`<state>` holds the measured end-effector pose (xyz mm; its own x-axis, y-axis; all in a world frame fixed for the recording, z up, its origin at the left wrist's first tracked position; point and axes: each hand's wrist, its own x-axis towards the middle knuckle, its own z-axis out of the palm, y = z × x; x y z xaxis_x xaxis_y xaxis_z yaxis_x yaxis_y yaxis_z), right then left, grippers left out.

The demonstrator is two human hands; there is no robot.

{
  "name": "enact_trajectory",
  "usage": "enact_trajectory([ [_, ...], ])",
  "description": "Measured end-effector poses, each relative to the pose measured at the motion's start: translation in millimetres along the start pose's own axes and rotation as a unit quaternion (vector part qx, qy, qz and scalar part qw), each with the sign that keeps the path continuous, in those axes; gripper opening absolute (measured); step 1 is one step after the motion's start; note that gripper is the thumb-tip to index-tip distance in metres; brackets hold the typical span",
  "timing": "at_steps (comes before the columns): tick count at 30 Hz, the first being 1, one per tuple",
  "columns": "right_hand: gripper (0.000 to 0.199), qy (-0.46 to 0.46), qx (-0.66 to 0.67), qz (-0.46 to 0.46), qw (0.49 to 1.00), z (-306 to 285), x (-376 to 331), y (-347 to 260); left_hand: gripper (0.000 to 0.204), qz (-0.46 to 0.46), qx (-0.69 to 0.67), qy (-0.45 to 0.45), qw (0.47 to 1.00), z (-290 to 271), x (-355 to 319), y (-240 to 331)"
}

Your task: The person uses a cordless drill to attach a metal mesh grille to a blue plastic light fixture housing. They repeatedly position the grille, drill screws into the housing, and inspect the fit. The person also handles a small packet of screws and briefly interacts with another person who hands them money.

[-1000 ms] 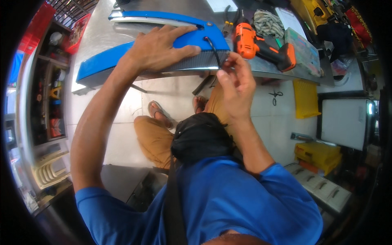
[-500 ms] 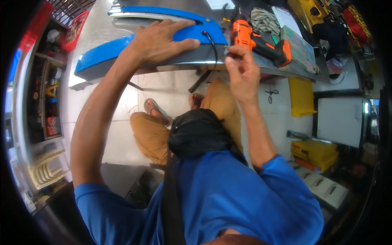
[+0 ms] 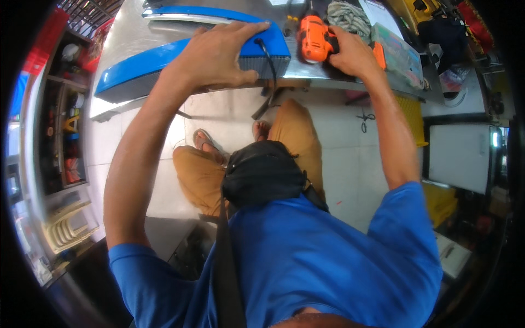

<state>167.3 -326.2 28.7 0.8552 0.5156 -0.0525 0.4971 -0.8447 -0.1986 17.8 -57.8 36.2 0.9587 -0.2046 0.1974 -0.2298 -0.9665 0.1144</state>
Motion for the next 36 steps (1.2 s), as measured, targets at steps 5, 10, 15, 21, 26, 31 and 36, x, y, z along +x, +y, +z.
enact_trajectory([
  [5, 0.056, 0.169, 0.205, -0.096, 0.959, 15.0, -79.5, 0.0, 0.093, -0.028, 0.026, 0.038, 0.999, 7.0, 0.8, 12.1],
  [10, 0.052, 0.178, 0.303, -0.187, 0.917, 76.4, -178.1, -20.1, 0.094, -0.031, 0.097, 0.131, 0.986, 17.8, -7.6, 35.9],
  [15, 0.052, 0.094, 0.344, -0.149, 0.922, 109.3, -202.4, -43.2, 0.094, -0.046, 0.094, 0.170, 0.980, 31.9, -12.1, 46.9],
  [21, 0.055, 0.071, 0.381, -0.144, 0.911, 124.1, -191.2, -50.2, 0.090, -0.050, 0.091, 0.182, 0.978, 32.3, -8.9, 47.4],
  [26, 0.055, 0.078, 0.376, -0.147, 0.911, 123.0, -188.6, -52.5, 0.089, -0.052, 0.104, 0.187, 0.975, 34.5, -9.1, 46.3],
  [31, 0.055, 0.074, 0.379, -0.141, 0.912, 118.1, -188.0, -53.6, 0.089, -0.053, 0.106, 0.199, 0.973, 38.3, -7.8, 45.4],
  [36, 0.057, 0.064, 0.390, -0.140, 0.908, 118.5, -188.4, -53.3, 0.089, -0.054, 0.115, 0.193, 0.973, 36.6, -7.5, 44.9],
])
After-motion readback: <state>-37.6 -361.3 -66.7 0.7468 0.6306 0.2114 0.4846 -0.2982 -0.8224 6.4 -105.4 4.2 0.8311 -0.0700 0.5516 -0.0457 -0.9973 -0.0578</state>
